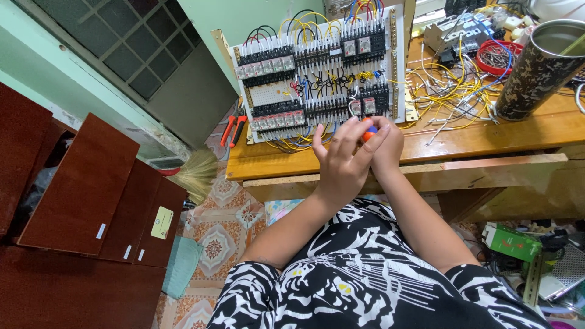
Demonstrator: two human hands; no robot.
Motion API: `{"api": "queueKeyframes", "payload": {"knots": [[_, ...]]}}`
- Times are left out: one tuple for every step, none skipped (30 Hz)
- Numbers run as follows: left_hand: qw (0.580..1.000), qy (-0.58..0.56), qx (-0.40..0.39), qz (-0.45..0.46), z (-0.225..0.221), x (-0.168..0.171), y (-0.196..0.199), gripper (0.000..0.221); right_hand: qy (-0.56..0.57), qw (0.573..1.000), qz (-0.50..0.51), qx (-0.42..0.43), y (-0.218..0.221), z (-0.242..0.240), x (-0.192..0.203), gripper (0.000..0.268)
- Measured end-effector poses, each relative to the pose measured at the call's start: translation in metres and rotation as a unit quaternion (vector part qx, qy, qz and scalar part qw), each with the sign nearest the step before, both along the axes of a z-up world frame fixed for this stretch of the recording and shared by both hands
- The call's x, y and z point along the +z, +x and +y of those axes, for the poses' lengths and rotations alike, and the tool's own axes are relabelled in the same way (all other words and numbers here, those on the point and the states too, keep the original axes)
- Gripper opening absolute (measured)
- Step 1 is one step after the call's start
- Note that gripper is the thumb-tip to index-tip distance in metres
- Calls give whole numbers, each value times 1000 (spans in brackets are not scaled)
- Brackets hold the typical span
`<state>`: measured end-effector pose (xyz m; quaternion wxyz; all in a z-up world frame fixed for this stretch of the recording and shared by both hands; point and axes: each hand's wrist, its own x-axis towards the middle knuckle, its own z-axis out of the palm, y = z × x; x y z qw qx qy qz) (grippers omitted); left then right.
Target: Wiring a circuit breaker panel by connecting wires to terminals and tightening them with a screwdriver.
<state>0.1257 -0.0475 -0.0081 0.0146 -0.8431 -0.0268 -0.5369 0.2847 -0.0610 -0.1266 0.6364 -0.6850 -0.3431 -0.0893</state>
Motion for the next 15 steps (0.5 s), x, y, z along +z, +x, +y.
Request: {"api": "queueKeyframes", "payload": {"knots": [[1000,-3,6,-12,2,-4,1,40,0,1000,-6,2,-1,-1,3,21],[1000,-5,11,-23,5,-8,3,40,2,1000,-11,2,-3,-2,5,18],[1000,-4,10,-22,7,-6,3,40,2,1000,-11,2,-5,-4,8,18],[999,12,3,-41,8,-4,3,30,9,1000,-2,9,-8,-5,11,19],[998,29,-3,-59,9,-3,3,24,15,1000,7,17,-10,-7,13,20],[998,29,-4,-58,9,-4,3,24,16,1000,8,17,-10,-7,14,20],[998,21,-9,-55,9,-5,3,26,14,1000,0,12,-11,-6,14,19],[999,13,-14,-51,8,-7,2,29,11,1000,-8,8,-12,-7,14,18],[999,12,-13,-50,7,-6,1,29,10,1000,-7,9,-11,-6,14,18],[999,1,-18,-38,6,-5,1,36,3,1000,-22,-5,-10,-5,14,16],[999,-10,-24,-26,5,-4,0,44,-3,999,-37,-18,-8,-4,14,15],[999,-9,-24,-27,4,-3,0,44,-2,999,-37,-18,-10,-4,16,15],[999,-18,-27,-19,3,-2,-1,47,-3,1000,-6,-22,-11,-4,18,12],[999,-26,-29,-11,2,-1,-1,51,-3,999,25,-24,-12,-4,21,11],[999,-25,-28,-13,2,-1,-1,51,-2,999,24,-23,-14,-3,22,11]]}}
